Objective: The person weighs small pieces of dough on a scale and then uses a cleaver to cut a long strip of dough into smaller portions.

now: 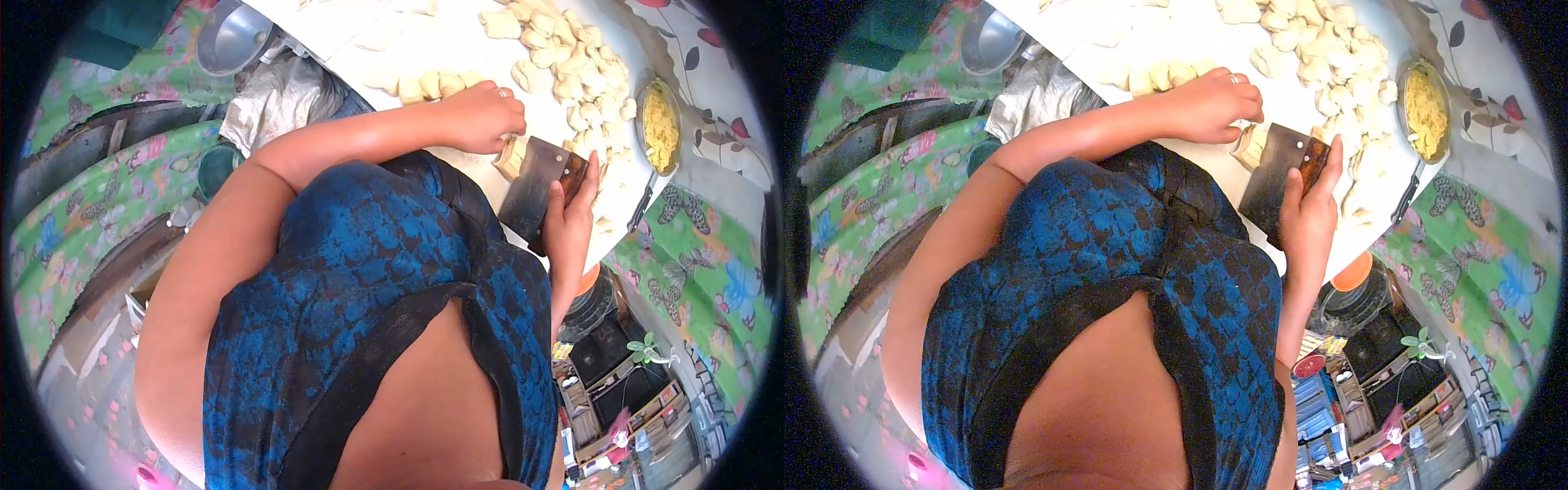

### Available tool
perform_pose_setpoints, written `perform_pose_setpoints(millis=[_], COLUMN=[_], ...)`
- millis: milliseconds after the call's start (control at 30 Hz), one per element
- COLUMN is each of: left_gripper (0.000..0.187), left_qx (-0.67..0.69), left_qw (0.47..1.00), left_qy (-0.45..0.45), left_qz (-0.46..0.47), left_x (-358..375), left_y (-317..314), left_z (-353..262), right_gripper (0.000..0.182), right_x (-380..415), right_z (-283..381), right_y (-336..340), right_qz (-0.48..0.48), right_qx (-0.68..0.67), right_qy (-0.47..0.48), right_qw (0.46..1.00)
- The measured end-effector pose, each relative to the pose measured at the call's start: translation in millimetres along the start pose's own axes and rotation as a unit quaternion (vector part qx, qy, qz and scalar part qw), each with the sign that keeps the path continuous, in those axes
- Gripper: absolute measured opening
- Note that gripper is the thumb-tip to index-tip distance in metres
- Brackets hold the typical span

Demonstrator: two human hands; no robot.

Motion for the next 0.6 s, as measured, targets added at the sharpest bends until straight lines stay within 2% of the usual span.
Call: perform_pose_setpoints(millis=[200,267,367,400,433,500,600], left_gripper=[0.035,0.04,0.048,0.051,0.051,0.048,0.044], left_qx=[-0.019,-0.03,-0.019,-0.018,-0.018,-0.015,-0.008], left_qw=[1.0,0.998,0.997,0.996,0.995,0.996,0.996], left_qy=[0.002,-0.055,-0.073,-0.088,-0.088,-0.075,-0.069], left_qz=[-0.004,-0.005,0.01,-0.028,-0.029,0.039,0.048], left_x=[1,4,4,6,5,3,3], left_y=[0,-3,-8,-15,-13,-9,-1], left_z=[-5,-10,-17,-14,-14,-14,-16], right_gripper=[0.065,0.065,0.065,0.065,0.065,0.065,0.066], right_x=[0,0,2,4,4,2,1], right_z=[-2,0,9,11,12,7,6], right_y=[-2,-2,-1,-1,-1,-6,-9], right_qz=[-0.013,-0.015,-0.005,-0.007,-0.011,-0.007,-0.007], right_qx=[0.004,0.008,0.009,0.016,0.023,-0.007,-0.028], right_qy=[0.023,0.029,0.017,0.022,0.027,0.057,0.096], right_qw=[1.0,0.999,1.0,1.0,0.999,0.998,0.995])
Point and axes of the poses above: each hand's wrist, its own x-axis away from the middle knuckle, its own y-axis out of the back of the hand, z = x × y, the point moved 1 cm from there along -x, towards the middle knuckle, and after that the axes turned 12 degrees about -y, right-handed, at the moved point
